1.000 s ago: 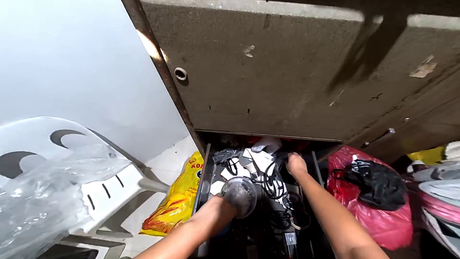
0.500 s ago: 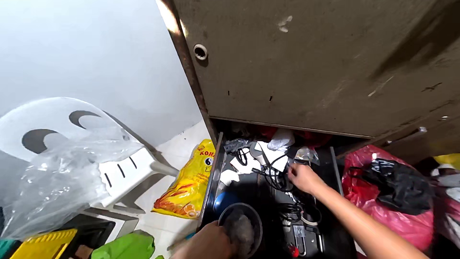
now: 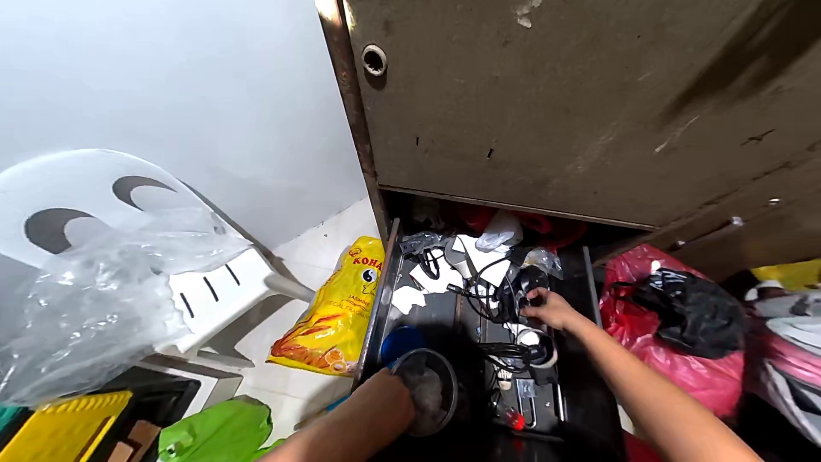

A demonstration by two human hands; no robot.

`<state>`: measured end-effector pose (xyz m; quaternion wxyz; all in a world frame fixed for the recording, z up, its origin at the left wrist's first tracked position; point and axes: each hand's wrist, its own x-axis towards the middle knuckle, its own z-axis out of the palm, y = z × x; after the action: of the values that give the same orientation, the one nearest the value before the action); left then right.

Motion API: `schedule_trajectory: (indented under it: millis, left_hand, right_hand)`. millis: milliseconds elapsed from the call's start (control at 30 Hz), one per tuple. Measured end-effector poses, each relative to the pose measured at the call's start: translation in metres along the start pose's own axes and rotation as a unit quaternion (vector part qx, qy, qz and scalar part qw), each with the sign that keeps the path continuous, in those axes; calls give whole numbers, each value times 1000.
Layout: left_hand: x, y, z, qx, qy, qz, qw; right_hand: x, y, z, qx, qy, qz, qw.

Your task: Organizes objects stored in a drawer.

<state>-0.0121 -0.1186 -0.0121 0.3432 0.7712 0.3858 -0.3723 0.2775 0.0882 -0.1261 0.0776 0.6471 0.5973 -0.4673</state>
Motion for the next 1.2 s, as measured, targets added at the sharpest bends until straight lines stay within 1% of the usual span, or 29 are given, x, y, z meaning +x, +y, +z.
schedule_trajectory:
  millis: [33, 100, 167, 200, 233, 300, 367, 433, 500, 567, 633, 667, 700, 767, 800, 867, 900, 967, 1000, 1100, 1200]
  left_hand:
    - [1, 0, 0, -1, 2, 0, 1000]
    - [3, -1, 1, -9, 1, -2, 1000]
    - [3, -2, 0, -13, -5, -4, 1000]
    - [3, -3, 1, -16, 3, -5, 1000]
    - [3, -4, 5, -20, 21, -3, 1000]
    - [3, -5, 8, -28, 31, -2, 999]
    - [3, -6, 8, -28, 24, -1, 999]
    - [4, -7, 10, -34, 27, 2, 999]
    - [7, -8, 13, -53, 43, 13, 998]
    - [9, -11, 15, -67, 53, 23, 996]
    - [9, -16, 18, -101, 66, 46, 992]
    - [7, -19, 19, -133, 80, 70, 985]
    - [4, -22, 18, -176, 101, 101, 974]
    - [-4, -26, 11, -261, 156, 152, 940]
    - [-6, -27, 6, -285, 187, 158, 927]
    - [-7, -27, -10, -289, 236, 140, 917]
    - [-6, -25, -21, -276, 252, 128, 919]
    - [3, -19, -43, -258, 308, 145, 904]
    - [8, -12, -57, -259, 317, 158, 898]
    - [28, 14, -95, -281, 303, 177, 893]
    - [49, 38, -117, -320, 309, 218, 869]
  right_hand:
    - [0, -1, 5, 32, 20, -1, 999]
    - [3, 5, 12, 40, 50, -23, 998]
    - [8, 13, 16, 80, 92, -28, 992]
    - [10, 16, 16, 105, 94, -22, 990]
    - [10, 19, 16, 115, 77, -17, 990]
    - [9, 19, 16, 61, 15, -32, 998]
    - [7, 13, 26, -23, -20, -62, 998]
    - [7, 5, 41, -70, -7, -78, 994]
    - [8, -2, 49, -124, 22, -66, 990]
    - [4, -7, 42, -178, 21, -33, 983]
    - [-6, -3, 24, -190, 24, -13, 981]
    - [-14, 2, 12, -167, 41, -17, 985]
    - [-23, 7, -2, -118, 59, -26, 991]
    - [-49, 13, -29, 43, 78, -57, 994]
    - [-66, 12, -39, 136, 67, -73, 986]
    - [-98, 12, -55, 284, 34, -120, 951]
    - [-110, 13, -60, 333, 23, -147, 931]
    - [-128, 13, -68, 402, 8, -199, 894]
    - [-136, 11, -71, 429, -1, -223, 875]
    - [-157, 2, -73, 490, -28, -297, 819]
    - [-170, -9, -71, 529, -49, -357, 768]
